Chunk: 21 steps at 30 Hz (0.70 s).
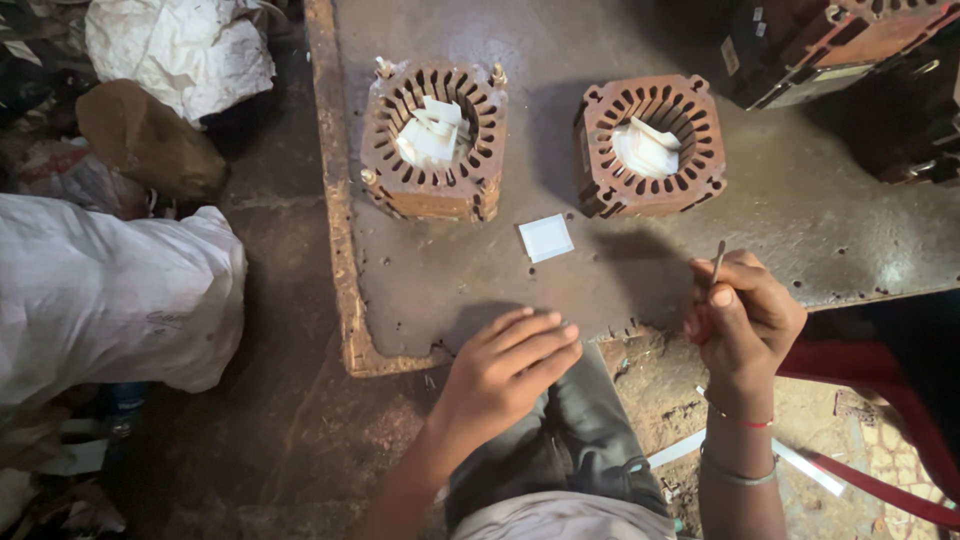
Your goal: The person places small white rectangular insulating papers into the slots of motor stators using a small metal tool to push and position them.
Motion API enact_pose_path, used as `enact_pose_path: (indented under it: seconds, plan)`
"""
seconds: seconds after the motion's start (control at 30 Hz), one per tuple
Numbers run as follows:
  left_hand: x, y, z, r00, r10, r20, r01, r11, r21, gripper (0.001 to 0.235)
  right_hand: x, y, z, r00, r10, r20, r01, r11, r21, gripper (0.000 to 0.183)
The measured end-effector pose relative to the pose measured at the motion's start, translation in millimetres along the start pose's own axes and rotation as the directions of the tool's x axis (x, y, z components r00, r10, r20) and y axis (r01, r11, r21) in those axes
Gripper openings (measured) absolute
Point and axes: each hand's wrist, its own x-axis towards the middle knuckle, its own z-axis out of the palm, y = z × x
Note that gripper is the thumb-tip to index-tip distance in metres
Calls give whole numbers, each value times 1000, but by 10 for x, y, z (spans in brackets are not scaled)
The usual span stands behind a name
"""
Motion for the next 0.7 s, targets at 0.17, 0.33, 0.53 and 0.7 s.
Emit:
enact_pose_path:
  seconds: [0.17,0.33,0.53,0.7]
  plan:
    - [15,-79,165,972,-190,-136,198,979,45,22,-32,-11,10,1000,8,21,-8,1000,-24,25]
    - [117,-15,170,947,-197,-252,255,941,224,20,6,-67,58,999,27,19,-26,999,-42,22]
    - [-142,40,177,982,-89,-167,156,882,444,40,46,-419,283,905,68,421,264,685,-679,31]
    - [-298,-142,215,998,58,-35,-32,853,521,46,44,-448,497,798,154,583,487,406,-773,59]
